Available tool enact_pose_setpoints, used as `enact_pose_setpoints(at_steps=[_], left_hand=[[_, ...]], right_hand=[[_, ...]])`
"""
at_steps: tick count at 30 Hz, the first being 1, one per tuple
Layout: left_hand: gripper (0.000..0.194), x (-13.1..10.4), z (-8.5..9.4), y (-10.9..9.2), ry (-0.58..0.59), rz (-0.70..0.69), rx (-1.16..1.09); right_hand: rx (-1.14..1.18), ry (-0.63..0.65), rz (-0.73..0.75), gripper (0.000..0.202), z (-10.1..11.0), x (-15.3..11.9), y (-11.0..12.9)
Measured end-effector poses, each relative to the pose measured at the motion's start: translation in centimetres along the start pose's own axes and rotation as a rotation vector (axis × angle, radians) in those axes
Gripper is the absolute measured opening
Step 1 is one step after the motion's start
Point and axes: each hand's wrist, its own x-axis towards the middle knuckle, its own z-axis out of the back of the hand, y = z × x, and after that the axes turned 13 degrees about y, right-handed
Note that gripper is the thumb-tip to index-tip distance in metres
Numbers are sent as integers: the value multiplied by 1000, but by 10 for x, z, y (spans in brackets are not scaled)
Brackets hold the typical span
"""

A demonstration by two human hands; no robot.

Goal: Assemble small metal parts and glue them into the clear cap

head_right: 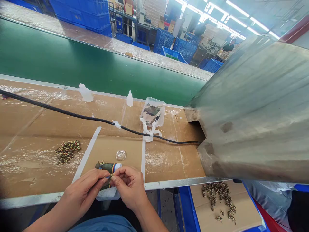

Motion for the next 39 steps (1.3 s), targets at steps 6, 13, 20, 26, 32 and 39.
enact_pose_setpoints(at_steps=[6, 13, 20, 26, 32, 39], left_hand=[[18, 0, -2, 2, 4, 4, -10], [17, 2, 2, -3, 0, -2, -15], [17, 1, 2, -2, 7, 12, -43], [16, 3, 4, 0, -17, 12, -24], [16, 4, 5, -2, -27, 13, -9], [16, 3, 1, 0, -17, 9, 3]], right_hand=[[-124, -13, 67, 13, 1, 0, 1], [-152, 3, 80, 9, 4, -1, -3], [-81, 0, 56, 14, 3, -1, -5], [-52, -12, 6, 23, 1, -1, -4], [36, -4, -40, 26, 2, 1, -4], [35, -4, -2, 19, 2, -1, -8]])
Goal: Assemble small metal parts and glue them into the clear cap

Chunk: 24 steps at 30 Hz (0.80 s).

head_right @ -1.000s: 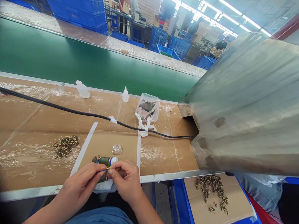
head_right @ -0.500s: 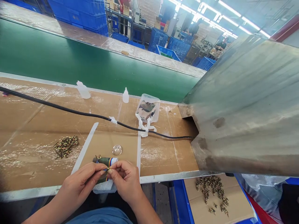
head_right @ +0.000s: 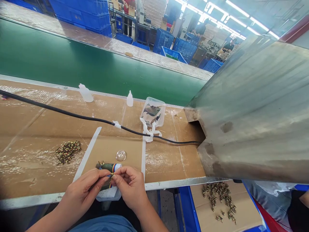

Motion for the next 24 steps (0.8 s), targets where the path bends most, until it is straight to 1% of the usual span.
enact_pose_setpoints(at_steps=[5, 11, 18, 24], left_hand=[[16, 0, -1, 1, 13, -5, -12], [16, -1, -1, 1, 39, 17, -66], [15, 0, 0, 0, 34, 7, -70], [14, 1, -1, 0, 18, 3, -42]], right_hand=[[-48, -12, 43, 13, 0, -2, -1], [-161, -1, 95, 11, 2, 1, 3], [-241, -3, 145, 9, 1, 1, 7], [-273, -4, 147, 9, 1, 2, 7]])
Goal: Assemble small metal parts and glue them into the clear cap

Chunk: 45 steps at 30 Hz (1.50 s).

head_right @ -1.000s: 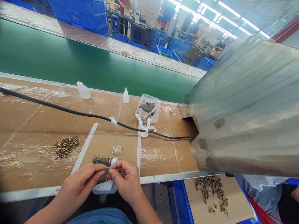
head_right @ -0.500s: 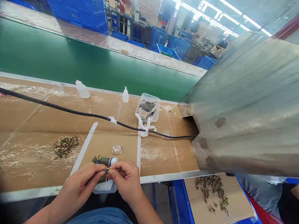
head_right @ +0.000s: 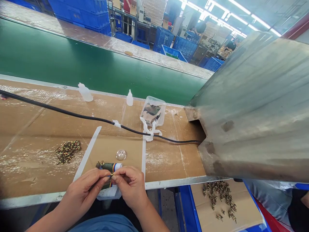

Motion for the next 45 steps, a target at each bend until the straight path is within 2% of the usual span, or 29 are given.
enact_pose_setpoints(at_steps=[18, 23, 28, 40, 45], left_hand=[[17, -2, -3, 6, -57, 29, 41], [15, -2, -1, 3, -64, 38, -16], [13, -4, -1, 4, -87, 44, -55], [14, -6, -3, 8, -113, 11, -87], [16, -9, -3, 9, -70, 15, -80]], right_hand=[[263, -1, -114, 12, -2, -2, -8], [145, -37, -9, 4, -1, -2, -6], [62, -56, 90, 10, 0, -4, -6], [-20, -48, 80, 12, -1, -7, -4], [-28, -43, 68, 11, 0, -7, -5]])
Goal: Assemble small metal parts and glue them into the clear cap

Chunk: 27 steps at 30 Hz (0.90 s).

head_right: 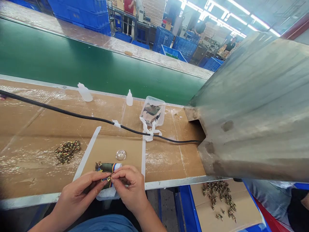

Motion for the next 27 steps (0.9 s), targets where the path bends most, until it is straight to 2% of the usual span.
enact_pose_setpoints(at_steps=[8, 13, 27], left_hand=[[13, -1, -1, 2, -29, -44, 109], [13, 3, -1, -1, -31, -63, 120], [13, 0, -3, 1, -15, -69, 111]], right_hand=[[-141, 22, -23, 7, -1, 0, 1], [-130, 51, -52, 6, 0, 2, 2], [-187, 47, -9, 7, 2, 4, 4]])
